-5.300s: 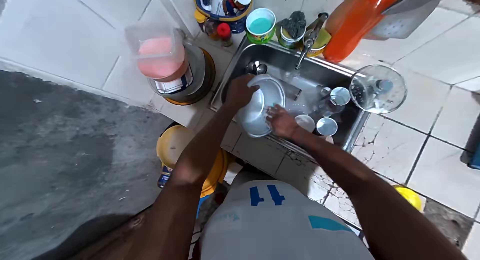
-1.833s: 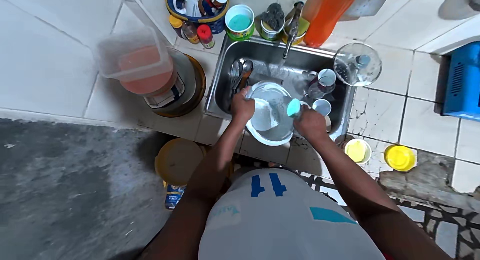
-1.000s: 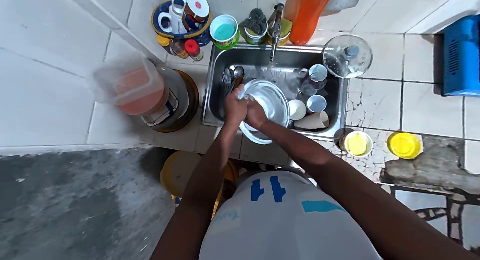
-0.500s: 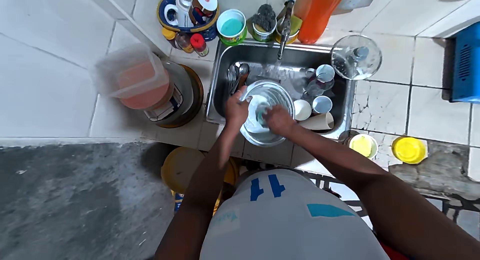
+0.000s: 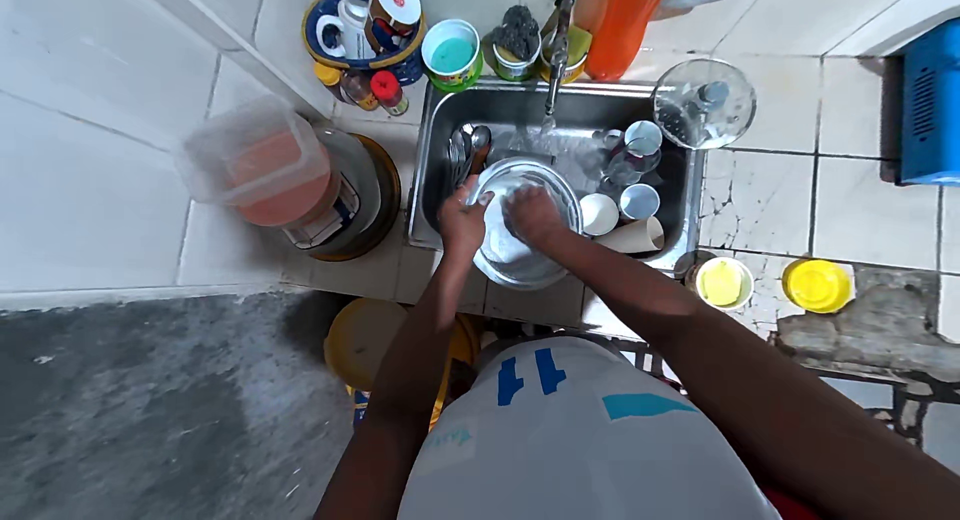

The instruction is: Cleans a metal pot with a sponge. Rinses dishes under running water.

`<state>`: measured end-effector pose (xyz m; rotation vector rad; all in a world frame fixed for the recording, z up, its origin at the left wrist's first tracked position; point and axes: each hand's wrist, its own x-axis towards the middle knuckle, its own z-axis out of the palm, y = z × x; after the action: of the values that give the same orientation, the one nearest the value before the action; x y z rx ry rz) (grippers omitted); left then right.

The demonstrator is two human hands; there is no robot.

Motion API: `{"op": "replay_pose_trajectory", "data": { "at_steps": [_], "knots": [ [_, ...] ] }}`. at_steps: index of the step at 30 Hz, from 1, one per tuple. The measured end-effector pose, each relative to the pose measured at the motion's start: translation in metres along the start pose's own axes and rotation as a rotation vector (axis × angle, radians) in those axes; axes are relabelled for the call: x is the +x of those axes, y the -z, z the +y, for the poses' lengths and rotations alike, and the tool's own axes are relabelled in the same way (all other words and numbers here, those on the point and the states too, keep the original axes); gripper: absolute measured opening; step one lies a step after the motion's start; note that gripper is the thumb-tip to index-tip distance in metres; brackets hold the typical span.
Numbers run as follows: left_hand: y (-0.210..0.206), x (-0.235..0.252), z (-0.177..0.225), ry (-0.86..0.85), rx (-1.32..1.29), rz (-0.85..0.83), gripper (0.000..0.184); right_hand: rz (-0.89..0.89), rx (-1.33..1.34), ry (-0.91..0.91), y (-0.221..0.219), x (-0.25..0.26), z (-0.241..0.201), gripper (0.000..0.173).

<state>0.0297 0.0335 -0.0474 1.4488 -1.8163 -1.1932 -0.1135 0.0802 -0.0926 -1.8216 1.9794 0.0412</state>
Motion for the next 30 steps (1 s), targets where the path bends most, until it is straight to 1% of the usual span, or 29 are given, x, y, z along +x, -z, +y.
{"op": "replay_pose_trajectory", "data": {
  "at_steps": [2,3,4,5,6,7,9,11,12,14,16,17,19,21,22,23,25,26,28,29,30],
  "knots": [
    [-0.001,-0.002,-0.002,0.001,-0.047,0.034,0.043,-0.181,0.015,-0.067,-0.001,-0.023,0.002,0.033],
    [-0.001,-0.002,-0.005,0.011,-0.072,0.050,0.043,-0.283,0.074,-0.056,-0.003,-0.031,0.002,0.037],
    [-0.002,-0.002,-0.008,0.025,-0.094,0.062,0.044,-0.353,0.129,0.006,-0.008,-0.035,0.003,0.042],
    [-0.002,-0.002,-0.010,0.037,-0.098,0.062,0.045,-0.383,0.195,0.097,-0.013,-0.037,0.001,0.048],
    [-0.001,-0.001,-0.010,0.046,-0.084,0.055,0.045,-0.368,0.276,0.182,-0.014,-0.036,-0.005,0.054],
    [0.000,0.001,-0.009,0.055,-0.053,0.037,0.046,-0.310,0.339,0.242,-0.015,-0.034,-0.014,0.059],
    [0.001,0.006,-0.007,0.072,0.026,-0.003,0.048,-0.107,0.351,0.295,-0.021,-0.023,-0.024,0.060],
    [0.001,0.009,-0.003,0.068,0.063,-0.032,0.048,0.036,0.310,0.219,-0.017,-0.003,-0.017,0.055],
    [0.001,0.007,-0.002,0.061,0.063,-0.028,0.047,0.041,0.281,0.159,-0.012,0.005,-0.007,0.055],
    [0.002,0.002,-0.002,0.050,0.043,0.002,0.046,-0.035,0.205,0.038,-0.003,0.008,0.013,0.053],
    [0.000,-0.002,-0.004,0.024,0.012,0.028,0.045,-0.159,0.164,-0.017,-0.007,-0.012,0.020,0.050],
    [-0.001,-0.001,-0.005,0.010,-0.004,0.041,0.044,-0.224,0.159,0.016,-0.010,-0.023,0.019,0.050],
    [-0.002,0.002,-0.007,0.021,-0.006,0.045,0.044,-0.272,0.197,0.189,-0.023,-0.032,0.010,0.053],
    [-0.001,0.002,-0.004,0.066,0.032,0.016,0.045,-0.234,0.260,0.317,-0.028,-0.029,-0.007,0.053],
    [0.000,0.004,-0.003,0.078,0.063,0.000,0.046,-0.194,0.251,0.334,-0.025,-0.023,-0.013,0.053],
    [0.001,0.007,-0.002,0.079,0.093,-0.014,0.047,-0.137,0.245,0.308,-0.020,-0.015,-0.015,0.053],
    [0.002,0.010,-0.003,0.060,0.109,-0.018,0.046,-0.041,0.233,0.175,-0.011,0.002,-0.002,0.049],
    [0.001,0.009,-0.005,0.046,0.098,-0.005,0.046,-0.043,0.215,0.096,-0.007,0.006,0.009,0.046],
    [0.001,0.003,-0.009,0.027,0.076,0.022,0.045,-0.127,0.154,-0.014,-0.005,-0.003,0.021,0.044],
    [0.000,0.002,-0.009,0.016,0.059,0.038,0.045,-0.194,0.122,-0.032,-0.004,-0.013,0.020,0.040],
    [-0.001,0.001,-0.009,0.002,0.032,0.054,0.044,-0.274,0.101,-0.004,-0.004,-0.023,0.017,0.038]
  ]
}}
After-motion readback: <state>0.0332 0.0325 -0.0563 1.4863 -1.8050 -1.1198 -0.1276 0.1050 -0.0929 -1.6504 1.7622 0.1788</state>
